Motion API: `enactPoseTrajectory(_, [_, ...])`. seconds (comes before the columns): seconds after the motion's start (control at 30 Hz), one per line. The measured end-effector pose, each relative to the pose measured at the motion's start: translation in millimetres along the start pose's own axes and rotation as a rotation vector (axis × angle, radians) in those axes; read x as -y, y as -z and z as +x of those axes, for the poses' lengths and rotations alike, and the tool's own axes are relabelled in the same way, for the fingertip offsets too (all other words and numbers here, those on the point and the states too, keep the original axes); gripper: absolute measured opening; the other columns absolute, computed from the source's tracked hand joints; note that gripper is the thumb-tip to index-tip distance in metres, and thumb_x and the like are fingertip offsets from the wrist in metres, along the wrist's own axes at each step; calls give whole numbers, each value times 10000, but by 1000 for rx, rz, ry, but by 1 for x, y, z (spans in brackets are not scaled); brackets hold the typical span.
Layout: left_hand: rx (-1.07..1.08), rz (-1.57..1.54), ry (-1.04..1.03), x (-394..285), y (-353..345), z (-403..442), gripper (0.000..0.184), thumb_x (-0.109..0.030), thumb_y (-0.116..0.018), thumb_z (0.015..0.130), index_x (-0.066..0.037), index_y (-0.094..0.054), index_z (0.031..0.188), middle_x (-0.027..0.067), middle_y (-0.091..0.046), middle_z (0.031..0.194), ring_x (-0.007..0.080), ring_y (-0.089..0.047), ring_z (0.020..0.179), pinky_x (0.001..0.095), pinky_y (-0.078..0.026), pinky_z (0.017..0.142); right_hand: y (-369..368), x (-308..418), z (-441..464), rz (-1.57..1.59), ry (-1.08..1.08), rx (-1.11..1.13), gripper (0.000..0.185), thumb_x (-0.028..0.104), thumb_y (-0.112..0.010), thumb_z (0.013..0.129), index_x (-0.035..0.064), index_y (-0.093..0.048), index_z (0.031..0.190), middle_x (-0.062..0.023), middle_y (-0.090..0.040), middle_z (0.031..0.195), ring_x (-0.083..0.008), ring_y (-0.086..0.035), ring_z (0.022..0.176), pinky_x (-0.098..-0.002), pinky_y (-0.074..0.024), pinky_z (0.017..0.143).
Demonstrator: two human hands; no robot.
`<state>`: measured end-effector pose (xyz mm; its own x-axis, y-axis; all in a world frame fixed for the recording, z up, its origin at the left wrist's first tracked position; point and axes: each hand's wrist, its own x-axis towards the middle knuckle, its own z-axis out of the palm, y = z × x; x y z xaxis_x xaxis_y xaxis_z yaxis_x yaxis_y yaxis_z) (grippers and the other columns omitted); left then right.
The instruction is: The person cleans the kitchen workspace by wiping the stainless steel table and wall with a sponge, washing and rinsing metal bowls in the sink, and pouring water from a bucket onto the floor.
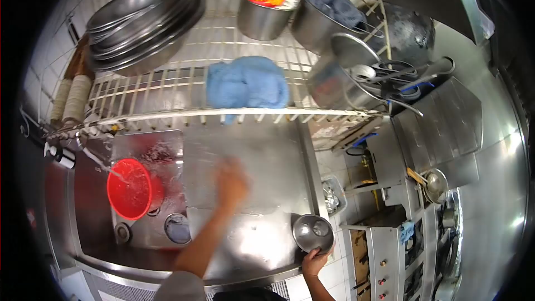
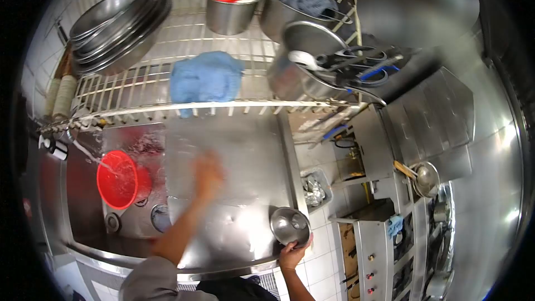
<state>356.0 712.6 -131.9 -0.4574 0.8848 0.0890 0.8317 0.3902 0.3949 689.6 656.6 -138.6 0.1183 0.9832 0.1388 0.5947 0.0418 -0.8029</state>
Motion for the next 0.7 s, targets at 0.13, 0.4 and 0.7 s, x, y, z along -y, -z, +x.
enactPoseTrajectory(0.13, [231,-87,-438,-98,-44,-52,659,-473,-607,825,-231,-413,1407,143,-218,1534,375,-117,1428,598,-92,1112,-1,1,-1,-42,2,-9,658,11,-398,858,-10,-119,1454,-326,-473,1258,-402,-516,1164,-404,-407,979])
enactPoseTrajectory(0.4, [65,169,313,175,-60,192,608,-533,-386,918,-120,-469,1355,191,-359,1439,353,-353,1320,512,-256,1082,-3,-10,0,-61,21,-18,661,8,-407,857,-9,-122,1452,-309,-542,1167,-384,-585,1047,-379,-450,891])
enactPoseTrajectory(0.7, [-394,322,223,78,14,36,614,-380,-445,947,0,-314,1412,261,-312,1444,464,-194,1372,606,-134,1098,5,-20,2,-139,63,-58,620,-34,-402,866,-25,-173,1443,-278,-481,1260,-319,-542,1123,-343,-413,945])
